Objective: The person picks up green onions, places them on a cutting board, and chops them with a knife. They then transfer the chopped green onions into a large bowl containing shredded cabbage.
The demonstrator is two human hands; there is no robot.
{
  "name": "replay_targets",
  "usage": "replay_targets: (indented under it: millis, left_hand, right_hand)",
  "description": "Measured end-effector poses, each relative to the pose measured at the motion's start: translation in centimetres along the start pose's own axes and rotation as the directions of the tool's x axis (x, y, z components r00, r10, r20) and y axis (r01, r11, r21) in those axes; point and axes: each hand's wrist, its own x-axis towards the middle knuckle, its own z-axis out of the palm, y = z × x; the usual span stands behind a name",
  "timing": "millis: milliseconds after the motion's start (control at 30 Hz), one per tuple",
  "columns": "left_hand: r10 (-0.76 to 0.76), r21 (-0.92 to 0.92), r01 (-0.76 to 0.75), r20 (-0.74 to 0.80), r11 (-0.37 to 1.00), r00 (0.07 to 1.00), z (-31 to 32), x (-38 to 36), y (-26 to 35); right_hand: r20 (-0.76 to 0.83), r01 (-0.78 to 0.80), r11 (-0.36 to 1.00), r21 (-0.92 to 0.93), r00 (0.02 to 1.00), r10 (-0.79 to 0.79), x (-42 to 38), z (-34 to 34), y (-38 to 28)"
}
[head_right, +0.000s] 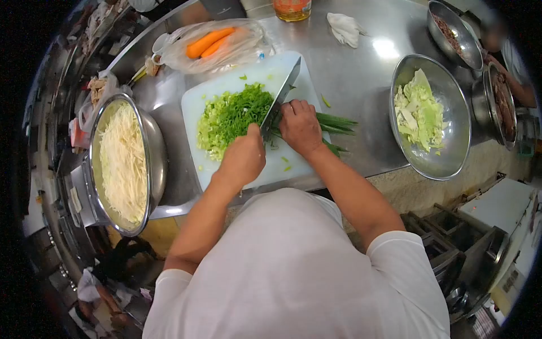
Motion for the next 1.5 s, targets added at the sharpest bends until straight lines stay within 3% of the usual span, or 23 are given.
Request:
replay_targets:
  millis: [133,233,300,433,567,633,767,900,967,1200,1267,1300,1367,1500]
  left_hand:
    - [-0.069,0.020,0.067,0.120,0.998,0.990,-2.3,-1.9,1.5]
    - [-0.119,0.065,0.113,0.095,0.991,0.988,-0.1,-1.4,0.4]
    - [0.027,-0.019,-0.027,-0.003,0.999,1.000,-0.5,0.1,0.2]
    - [-0.060,-0.057,0.065,0.084,0.996,0.995,-2.6,-2.8,1.3]
    - [-0.060,-0.046,0.061,0.022,0.997,0.998,0.1,-0.6,0.6]
    - [-0.049,-0.029,0.051,0.062,0.998,0.997,-2.3,-0.6,1.3]
    - [-0.057,-0.081,0.063,0.070,0.995,0.996,-0.6,-2.4,0.1]
    - [-0.070,-0.120,0.066,-0.026,0.991,0.997,-0.2,-0.2,-1.2]
    - [-0.136,-0.145,0.142,0.055,0.979,0.989,-1.7,-0.8,-1.3]
    - [-0.133,-0.125,0.131,-0.010,0.984,0.991,-0.9,-1.6,-2.9]
    - [-0.134,-0.148,0.131,-0.013,0.980,0.991,-0.9,-1.6,-2.9]
    - [-0.140,-0.167,0.136,-0.014,0.977,0.990,-0.9,-1.7,-2.9]
    - [-0.135,-0.181,0.129,-0.023,0.975,0.991,-0.8,-1.8,-2.8]
    - [-0.162,-0.149,0.162,0.008,0.976,0.987,-0.6,-1.7,-2.4]
  right_hand:
    - [-0.011,-0.012,1.000,0.009,1.000,0.012,-0.1,0.1,-0.1]
    - [-0.009,-0.004,1.000,0.009,1.000,0.004,-0.2,0.3,0.0]
    - [-0.003,0.002,1.000,0.004,1.000,-0.002,-0.3,0.1,-0.1]
    - [-0.009,-0.026,1.000,-0.012,1.000,0.026,-0.2,0.2,0.0]
    - [-0.006,-0.010,1.000,-0.001,1.000,0.010,-0.3,-0.2,-0.1]
    - [-0.004,-0.019,1.000,-0.006,1.000,0.019,-0.2,0.2,-0.2]
    - [0.047,-0.043,0.999,0.003,0.998,0.042,-0.7,0.5,-0.2]
    - [-0.016,-0.010,0.999,0.051,1.000,0.011,-0.7,0.5,-0.2]
    - [-0.053,-0.013,1.000,0.027,0.998,0.014,0.0,1.0,0.4]
    - [0.050,-0.127,0.981,0.148,0.991,0.120,1.8,0.9,-1.1]
    - [0.262,-0.273,0.923,0.271,0.944,0.202,2.5,-0.4,-0.3]
    - [0.267,-0.270,0.924,0.269,0.943,0.198,2.4,-1.8,-0.5]
    - [0.235,-0.046,0.983,0.179,0.972,0.002,2.0,-4.6,-1.4]
    - [0.235,0.099,0.987,0.124,0.964,-0.126,0.1,-3.7,0.1]
